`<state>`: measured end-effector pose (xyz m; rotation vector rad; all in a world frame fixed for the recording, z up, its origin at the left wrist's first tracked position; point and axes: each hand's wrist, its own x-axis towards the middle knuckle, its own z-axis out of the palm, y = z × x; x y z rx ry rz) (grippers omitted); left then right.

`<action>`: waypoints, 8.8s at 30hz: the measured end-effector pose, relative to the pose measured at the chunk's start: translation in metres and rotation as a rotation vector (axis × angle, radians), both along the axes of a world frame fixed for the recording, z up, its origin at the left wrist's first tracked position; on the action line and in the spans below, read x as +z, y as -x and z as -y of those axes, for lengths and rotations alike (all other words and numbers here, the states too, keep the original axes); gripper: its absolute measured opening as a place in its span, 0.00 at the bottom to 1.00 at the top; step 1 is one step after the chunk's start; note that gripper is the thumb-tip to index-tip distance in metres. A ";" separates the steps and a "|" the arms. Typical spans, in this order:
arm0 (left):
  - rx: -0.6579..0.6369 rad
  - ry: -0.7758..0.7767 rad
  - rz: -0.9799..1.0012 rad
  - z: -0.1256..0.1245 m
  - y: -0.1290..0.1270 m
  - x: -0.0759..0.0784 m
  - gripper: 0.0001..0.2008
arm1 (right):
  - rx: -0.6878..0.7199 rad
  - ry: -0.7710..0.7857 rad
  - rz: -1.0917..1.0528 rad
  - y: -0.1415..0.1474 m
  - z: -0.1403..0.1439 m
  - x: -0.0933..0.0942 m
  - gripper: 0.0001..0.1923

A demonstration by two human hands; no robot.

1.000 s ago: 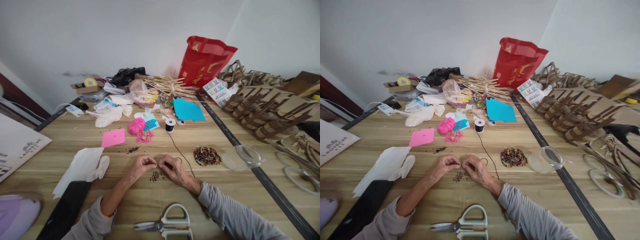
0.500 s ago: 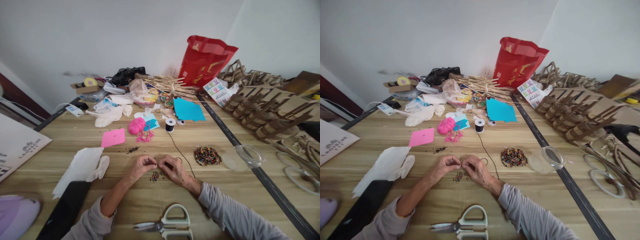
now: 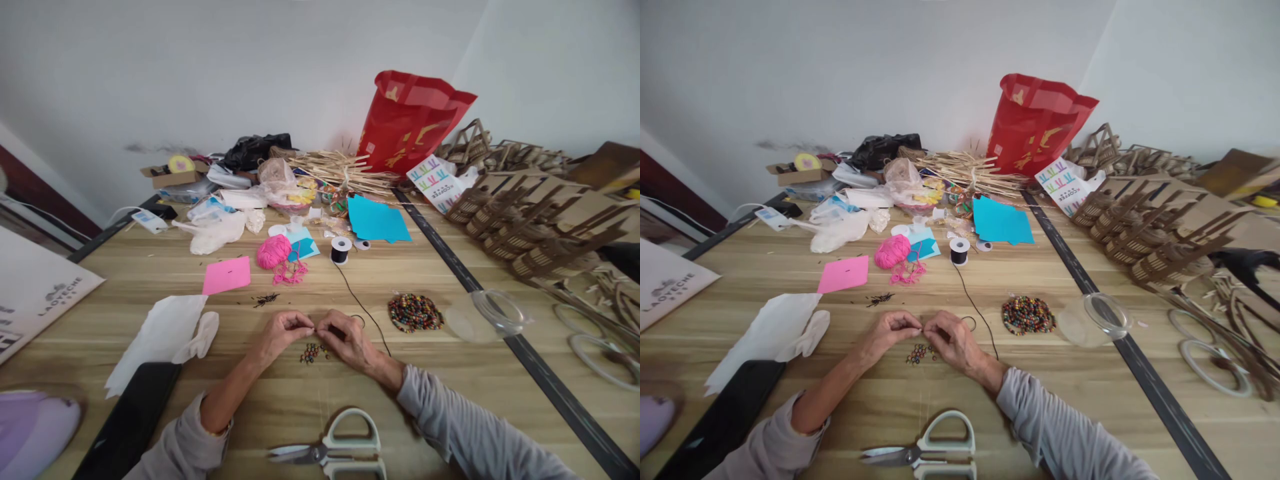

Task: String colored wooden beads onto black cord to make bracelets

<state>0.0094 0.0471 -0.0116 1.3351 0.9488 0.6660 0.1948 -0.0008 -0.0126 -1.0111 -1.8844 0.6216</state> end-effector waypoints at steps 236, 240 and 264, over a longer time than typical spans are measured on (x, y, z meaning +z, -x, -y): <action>-0.470 -0.645 -0.193 0.019 -0.008 0.005 0.06 | -0.251 0.326 -0.247 -0.007 -0.011 -0.010 0.12; -0.373 -0.561 -0.135 0.017 -0.005 0.006 0.05 | -0.227 0.354 -0.239 -0.006 -0.010 -0.010 0.11; -0.501 -0.552 -0.529 0.009 0.022 0.016 0.07 | -0.100 0.218 -0.054 -0.011 -0.006 -0.009 0.09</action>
